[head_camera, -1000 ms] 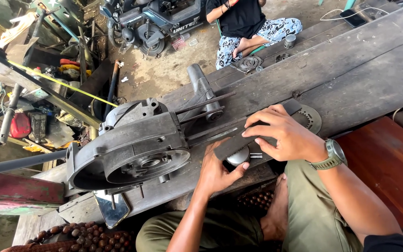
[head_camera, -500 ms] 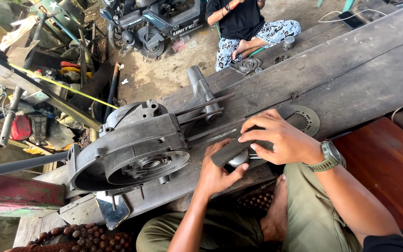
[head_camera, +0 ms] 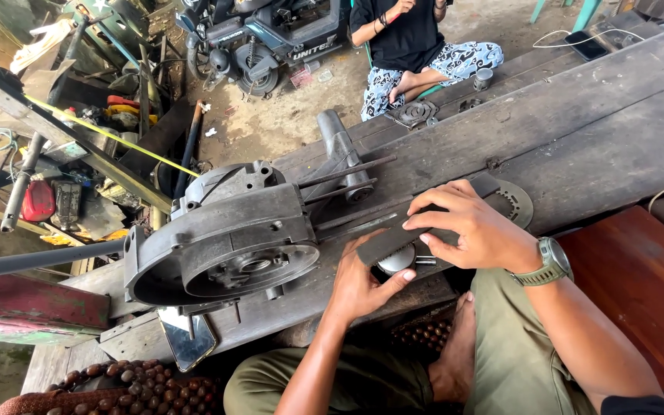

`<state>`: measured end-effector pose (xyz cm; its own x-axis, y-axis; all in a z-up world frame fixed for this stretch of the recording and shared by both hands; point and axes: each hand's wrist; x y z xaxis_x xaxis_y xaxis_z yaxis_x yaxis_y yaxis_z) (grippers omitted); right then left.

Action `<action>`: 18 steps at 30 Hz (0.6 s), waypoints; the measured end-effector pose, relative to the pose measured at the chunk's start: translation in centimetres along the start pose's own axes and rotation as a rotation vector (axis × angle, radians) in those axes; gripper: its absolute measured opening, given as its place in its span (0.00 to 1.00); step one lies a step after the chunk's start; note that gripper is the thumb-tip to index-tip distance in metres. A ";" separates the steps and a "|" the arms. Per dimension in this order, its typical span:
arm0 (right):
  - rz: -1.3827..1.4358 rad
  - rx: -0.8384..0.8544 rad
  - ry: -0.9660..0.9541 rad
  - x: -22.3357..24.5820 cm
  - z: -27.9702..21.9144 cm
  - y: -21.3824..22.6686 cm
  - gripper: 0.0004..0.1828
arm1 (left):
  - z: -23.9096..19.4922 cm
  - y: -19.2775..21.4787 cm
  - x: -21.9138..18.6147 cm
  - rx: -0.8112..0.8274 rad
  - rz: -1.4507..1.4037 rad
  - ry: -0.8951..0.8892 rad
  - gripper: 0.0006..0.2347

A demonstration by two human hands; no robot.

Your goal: Manual sanding of a motorcycle piston using sandpaper to smooth its surface.

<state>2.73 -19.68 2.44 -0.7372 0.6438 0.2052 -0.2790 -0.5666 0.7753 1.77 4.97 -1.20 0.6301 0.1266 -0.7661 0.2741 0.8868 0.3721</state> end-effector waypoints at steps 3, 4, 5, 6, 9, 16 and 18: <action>-0.005 0.015 0.015 0.8 0.4 0.1 0.17 | -0.3 0.0 0.7 0.023 0.013 0.022 0.24; -0.003 0.017 0.016 1.1 0.5 0.2 0.17 | -0.2 0.0 0.6 0.021 0.013 0.024 0.24; 0.002 0.022 0.025 1.3 0.5 0.3 0.16 | -0.1 0.0 0.5 0.013 0.004 0.011 0.23; 0.008 0.025 0.033 1.5 0.6 0.3 0.16 | -0.1 0.0 0.4 0.006 -0.005 0.000 0.23; 0.007 0.010 0.020 0.7 0.4 0.2 0.16 | -0.1 0.0 0.6 0.026 0.021 0.025 0.25; -0.016 -0.003 0.032 0.8 0.1 -0.2 0.15 | 0.0 -0.1 0.0 0.023 0.033 0.074 0.27; -0.025 -0.014 0.063 0.9 0.0 -0.3 0.13 | -0.2 -0.1 1.0 0.034 0.043 0.036 0.25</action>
<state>2.22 -18.92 2.38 -0.7672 0.6241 0.1478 -0.3055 -0.5582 0.7714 2.20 5.10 -2.10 0.6152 0.1807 -0.7674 0.2727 0.8645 0.4222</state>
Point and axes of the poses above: each hand's wrist, its own z-axis towards the middle knuckle, its own y-axis out of the back of the hand, x = y × z, and after that the axes turned 12 degrees about -z, right-handed
